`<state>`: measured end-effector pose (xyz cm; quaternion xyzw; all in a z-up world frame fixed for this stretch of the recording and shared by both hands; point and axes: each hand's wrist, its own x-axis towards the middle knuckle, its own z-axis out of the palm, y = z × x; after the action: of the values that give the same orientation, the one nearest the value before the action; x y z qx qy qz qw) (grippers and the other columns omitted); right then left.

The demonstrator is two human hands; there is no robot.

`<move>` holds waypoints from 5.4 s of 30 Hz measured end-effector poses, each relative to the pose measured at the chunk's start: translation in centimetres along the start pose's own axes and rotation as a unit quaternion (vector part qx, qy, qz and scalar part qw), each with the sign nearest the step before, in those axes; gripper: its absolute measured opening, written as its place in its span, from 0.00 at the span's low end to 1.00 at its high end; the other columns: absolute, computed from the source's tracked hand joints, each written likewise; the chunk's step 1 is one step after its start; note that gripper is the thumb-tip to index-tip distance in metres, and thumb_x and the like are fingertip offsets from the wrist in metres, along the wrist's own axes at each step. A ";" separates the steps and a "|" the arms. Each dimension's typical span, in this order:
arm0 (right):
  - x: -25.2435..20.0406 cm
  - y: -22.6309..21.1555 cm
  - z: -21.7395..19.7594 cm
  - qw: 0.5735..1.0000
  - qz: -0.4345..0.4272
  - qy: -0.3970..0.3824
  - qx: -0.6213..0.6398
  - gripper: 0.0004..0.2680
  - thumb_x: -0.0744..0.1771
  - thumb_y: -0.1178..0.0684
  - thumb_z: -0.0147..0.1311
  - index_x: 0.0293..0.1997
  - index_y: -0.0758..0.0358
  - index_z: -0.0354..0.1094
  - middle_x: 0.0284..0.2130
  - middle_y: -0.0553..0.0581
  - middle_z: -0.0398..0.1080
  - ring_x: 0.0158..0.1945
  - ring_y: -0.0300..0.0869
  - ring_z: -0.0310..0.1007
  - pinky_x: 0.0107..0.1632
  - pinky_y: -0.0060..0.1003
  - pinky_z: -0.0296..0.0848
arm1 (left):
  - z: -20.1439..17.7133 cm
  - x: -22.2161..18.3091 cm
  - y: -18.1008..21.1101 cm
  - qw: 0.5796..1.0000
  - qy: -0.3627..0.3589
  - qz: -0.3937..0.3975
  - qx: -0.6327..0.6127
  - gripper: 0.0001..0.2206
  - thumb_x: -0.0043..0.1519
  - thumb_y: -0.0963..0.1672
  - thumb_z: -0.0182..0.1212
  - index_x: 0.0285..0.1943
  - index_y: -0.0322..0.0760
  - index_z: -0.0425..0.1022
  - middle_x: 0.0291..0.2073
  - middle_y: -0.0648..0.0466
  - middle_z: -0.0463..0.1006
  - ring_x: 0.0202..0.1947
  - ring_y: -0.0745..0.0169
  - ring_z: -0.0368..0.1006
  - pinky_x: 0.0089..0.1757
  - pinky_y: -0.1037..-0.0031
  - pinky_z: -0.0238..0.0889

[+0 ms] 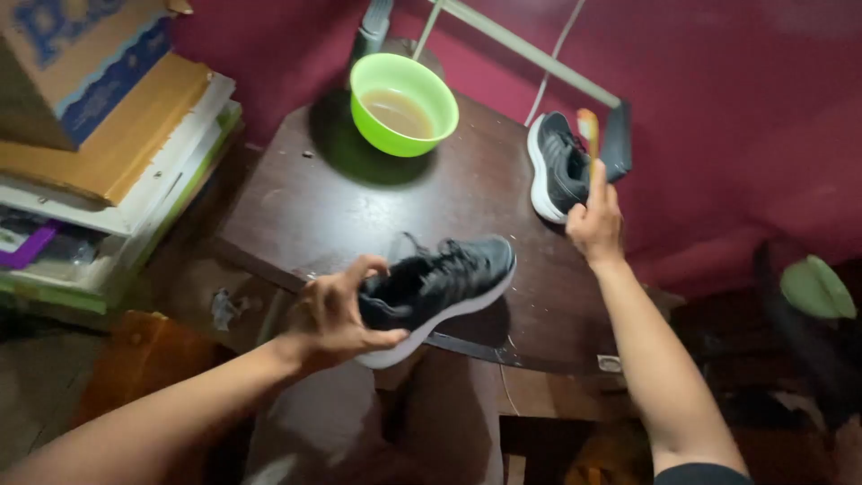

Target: Cleaning a sneaker with a toothbrush and soapy water, then unlacing it on a workbench.

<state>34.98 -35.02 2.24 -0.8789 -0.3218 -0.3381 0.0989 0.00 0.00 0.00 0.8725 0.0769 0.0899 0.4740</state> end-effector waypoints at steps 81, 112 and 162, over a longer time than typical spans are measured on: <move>14.8 -16.5 7.7 0.983 0.066 0.022 0.171 0.27 0.64 0.66 0.55 0.74 0.60 0.52 0.30 0.57 0.80 0.34 0.50 0.82 0.46 0.47 0.80 | -1.2 0.5 0.4 0.960 -0.004 0.200 0.195 0.40 0.54 0.55 0.69 0.77 0.59 0.53 0.57 0.52 0.69 0.25 0.39 0.78 0.24 0.45 0.74; 9.2 -15.4 12.7 0.963 0.134 -0.030 0.232 0.21 0.63 0.55 0.68 0.65 0.48 0.70 0.33 0.54 0.80 0.42 0.51 0.81 0.50 0.47 0.78 | -1.7 0.0 0.5 0.958 0.009 0.210 0.194 0.44 0.46 0.53 0.74 0.75 0.58 0.58 0.57 0.47 0.70 0.40 0.33 0.81 0.36 0.50 0.76; 8.2 -15.3 12.4 0.925 0.125 -0.148 0.326 0.12 0.67 0.61 0.54 0.55 0.52 0.75 0.29 0.54 0.79 0.30 0.39 0.81 0.40 0.37 0.78 | 1.6 2.4 -4.0 0.876 0.101 0.442 0.165 0.21 0.49 0.56 0.75 0.41 0.43 0.79 0.34 0.55 0.75 0.62 0.38 0.72 0.59 0.52 0.64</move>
<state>36.49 -14.26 -2.36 -0.8712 -0.3129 -0.0653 0.3726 2.50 1.36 -4.01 0.8674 -0.2550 0.3638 0.2240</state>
